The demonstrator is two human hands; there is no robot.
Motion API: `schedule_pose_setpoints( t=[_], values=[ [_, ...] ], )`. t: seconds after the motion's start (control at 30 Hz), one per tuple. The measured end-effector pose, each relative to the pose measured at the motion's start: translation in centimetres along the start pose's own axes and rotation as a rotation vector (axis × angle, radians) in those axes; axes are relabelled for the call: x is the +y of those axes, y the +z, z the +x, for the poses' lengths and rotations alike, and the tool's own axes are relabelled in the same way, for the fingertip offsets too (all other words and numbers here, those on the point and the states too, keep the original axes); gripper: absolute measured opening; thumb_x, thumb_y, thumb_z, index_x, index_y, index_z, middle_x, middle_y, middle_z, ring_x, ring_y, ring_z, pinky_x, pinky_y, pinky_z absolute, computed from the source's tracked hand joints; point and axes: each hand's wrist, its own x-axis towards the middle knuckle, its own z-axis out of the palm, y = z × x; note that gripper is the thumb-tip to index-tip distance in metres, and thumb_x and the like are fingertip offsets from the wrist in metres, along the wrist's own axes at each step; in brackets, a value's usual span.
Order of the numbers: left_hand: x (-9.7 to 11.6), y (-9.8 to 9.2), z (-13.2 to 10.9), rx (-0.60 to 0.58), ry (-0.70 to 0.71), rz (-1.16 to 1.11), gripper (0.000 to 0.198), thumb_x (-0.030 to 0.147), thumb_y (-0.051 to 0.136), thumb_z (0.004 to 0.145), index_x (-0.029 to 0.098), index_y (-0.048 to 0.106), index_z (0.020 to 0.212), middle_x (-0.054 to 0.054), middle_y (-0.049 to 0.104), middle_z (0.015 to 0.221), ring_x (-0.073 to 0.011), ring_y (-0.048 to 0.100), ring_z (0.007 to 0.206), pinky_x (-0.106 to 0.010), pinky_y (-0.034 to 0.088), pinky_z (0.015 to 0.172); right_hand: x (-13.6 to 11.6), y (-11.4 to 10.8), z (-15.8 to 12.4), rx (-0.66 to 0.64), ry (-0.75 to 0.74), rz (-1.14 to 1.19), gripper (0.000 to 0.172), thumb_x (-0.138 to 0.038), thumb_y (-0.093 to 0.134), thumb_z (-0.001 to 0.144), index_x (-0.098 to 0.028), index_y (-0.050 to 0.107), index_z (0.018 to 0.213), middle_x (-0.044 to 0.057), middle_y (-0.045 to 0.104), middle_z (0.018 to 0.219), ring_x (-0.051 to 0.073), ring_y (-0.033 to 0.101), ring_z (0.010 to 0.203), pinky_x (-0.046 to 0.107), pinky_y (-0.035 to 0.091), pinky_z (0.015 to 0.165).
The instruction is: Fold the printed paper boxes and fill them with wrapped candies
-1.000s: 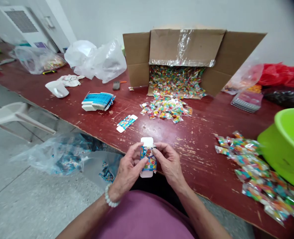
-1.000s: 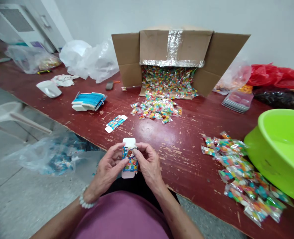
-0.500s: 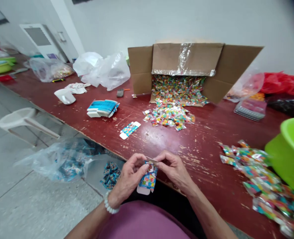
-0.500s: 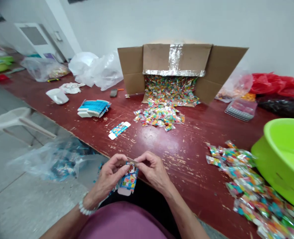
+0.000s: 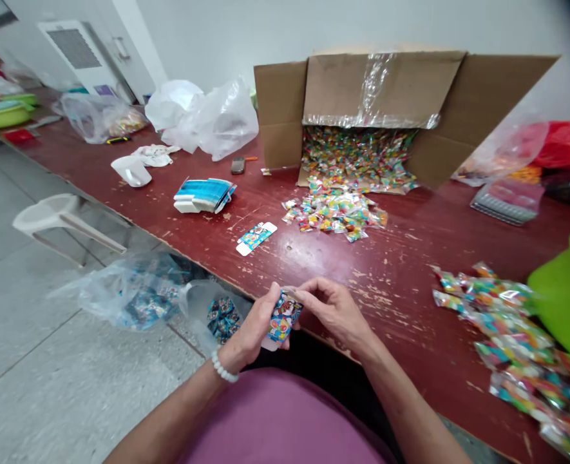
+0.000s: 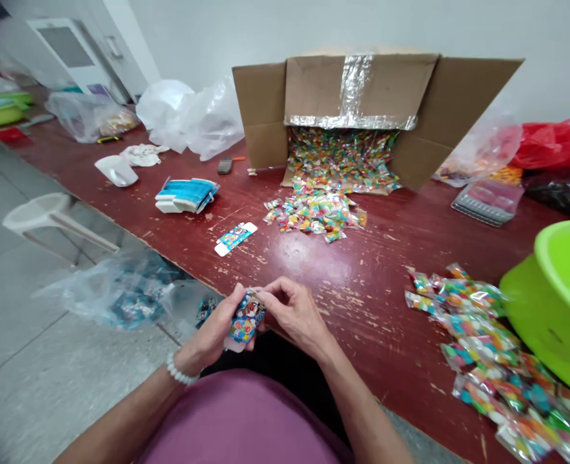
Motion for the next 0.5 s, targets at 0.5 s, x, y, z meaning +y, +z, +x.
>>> schedule_pose_setpoints(
  t=[0.5],
  values=[
    [0.0,0.0,0.3,0.002,0.029,0.087,0.072,0.074,0.045,0.087,0.008,0.073,0.095,-0.006,0.066,0.063,-0.0119,0.057,0.038,-0.021,0.042,0.036,0.6,1.2,0.1,-0.111,0.183,0.32,0.034,-0.041,0.087,0.067,-0.016,0.071,0.083,0.001,0.071,0.069,0.012,0.062,0.049,0.026,0.052,0.05]
  ],
)
